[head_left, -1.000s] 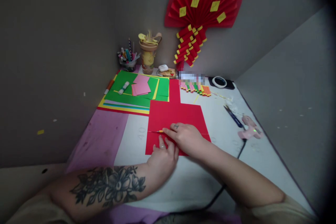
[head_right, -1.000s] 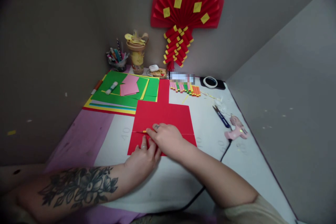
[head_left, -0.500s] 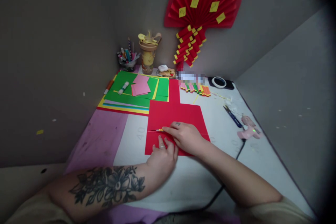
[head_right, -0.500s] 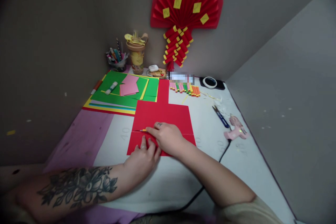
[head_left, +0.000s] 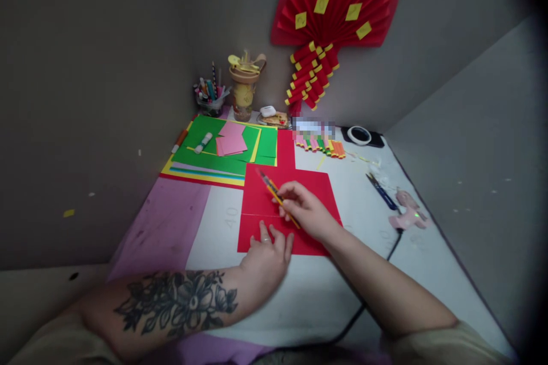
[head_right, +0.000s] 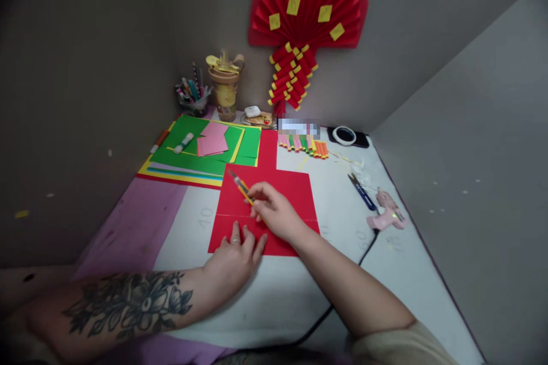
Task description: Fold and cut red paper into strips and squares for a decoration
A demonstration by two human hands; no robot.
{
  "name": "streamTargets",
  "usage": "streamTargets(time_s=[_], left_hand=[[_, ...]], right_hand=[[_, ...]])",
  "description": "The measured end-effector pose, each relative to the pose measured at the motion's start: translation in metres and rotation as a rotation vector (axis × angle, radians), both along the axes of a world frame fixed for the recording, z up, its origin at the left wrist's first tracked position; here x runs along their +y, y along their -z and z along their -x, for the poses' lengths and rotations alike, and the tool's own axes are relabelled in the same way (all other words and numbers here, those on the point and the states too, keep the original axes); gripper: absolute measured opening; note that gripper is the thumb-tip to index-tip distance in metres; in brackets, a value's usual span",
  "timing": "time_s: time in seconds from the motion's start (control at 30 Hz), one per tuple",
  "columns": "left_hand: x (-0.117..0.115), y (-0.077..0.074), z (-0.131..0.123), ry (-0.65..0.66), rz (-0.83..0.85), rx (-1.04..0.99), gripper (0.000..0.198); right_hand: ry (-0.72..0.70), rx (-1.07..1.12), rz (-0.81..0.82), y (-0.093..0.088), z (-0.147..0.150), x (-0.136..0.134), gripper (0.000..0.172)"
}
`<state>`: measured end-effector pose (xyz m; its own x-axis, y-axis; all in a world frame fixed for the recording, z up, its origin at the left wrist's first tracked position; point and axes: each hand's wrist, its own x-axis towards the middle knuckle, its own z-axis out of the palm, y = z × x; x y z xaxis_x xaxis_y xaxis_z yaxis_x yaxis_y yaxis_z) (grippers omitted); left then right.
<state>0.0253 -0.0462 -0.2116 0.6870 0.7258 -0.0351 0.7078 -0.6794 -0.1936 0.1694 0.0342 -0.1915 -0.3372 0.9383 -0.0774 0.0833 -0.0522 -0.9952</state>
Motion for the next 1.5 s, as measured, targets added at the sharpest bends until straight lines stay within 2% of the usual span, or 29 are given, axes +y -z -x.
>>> streamTargets(time_s=[0.07,0.13,0.2,0.3,0.37,0.47,0.53,0.6,0.7,0.83,0.97,1.07,1.3,1.5], left_hand=[[0.0,-0.001,0.0,-0.001,0.013,0.008,0.051],[0.0,-0.002,0.0,-0.004,0.018,0.018,0.05],[0.0,-0.002,0.0,-0.001,0.018,0.024,0.05],[-0.001,0.0,0.001,0.006,0.012,0.021,0.051],[-0.001,0.002,0.001,0.006,-0.001,0.013,0.051],[-0.002,0.003,0.0,-0.001,-0.015,0.001,0.052],[-0.002,0.002,0.0,-0.005,-0.015,-0.004,0.051],[-0.002,0.001,0.0,-0.009,-0.007,-0.002,0.049],[-0.001,-0.002,0.0,-0.009,0.007,0.012,0.048],[0.0,-0.003,0.0,-0.001,0.002,0.027,0.049],[0.0,-0.002,0.0,-0.002,-0.014,0.018,0.048],[-0.001,-0.002,0.0,-0.002,-0.016,-0.003,0.047],[-0.001,-0.006,-0.001,-0.019,0.017,-0.028,0.047],[-0.001,-0.006,-0.002,-0.039,-0.006,-0.037,0.045]], right_hand=[[0.043,0.327,0.22,0.0,-0.006,0.006,0.017],[0.087,0.563,0.325,-0.002,-0.01,0.009,0.026],[0.133,0.705,0.328,-0.004,-0.013,0.01,0.035],[0.185,0.786,0.27,-0.003,-0.01,0.008,0.028],[0.208,0.745,0.238,-0.001,-0.005,0.007,0.024],[0.238,0.556,0.228,0.003,0.003,0.008,0.047],[0.188,0.427,0.266,0.008,0.007,0.007,0.064],[0.094,0.359,0.305,0.014,0.01,0.005,0.073],[0.011,0.333,0.287,0.025,0.014,0.001,0.059],[0.083,0.349,0.229,0.033,0.019,-0.002,0.036],[0.122,0.42,0.301,0.031,0.024,-0.001,0.035],[0.126,0.405,0.28,0.03,0.025,-0.002,0.029],[0.161,0.09,0.052,0.024,0.031,-0.003,0.022],[0.072,-0.122,-0.032,0.021,0.037,-0.002,0.016]])
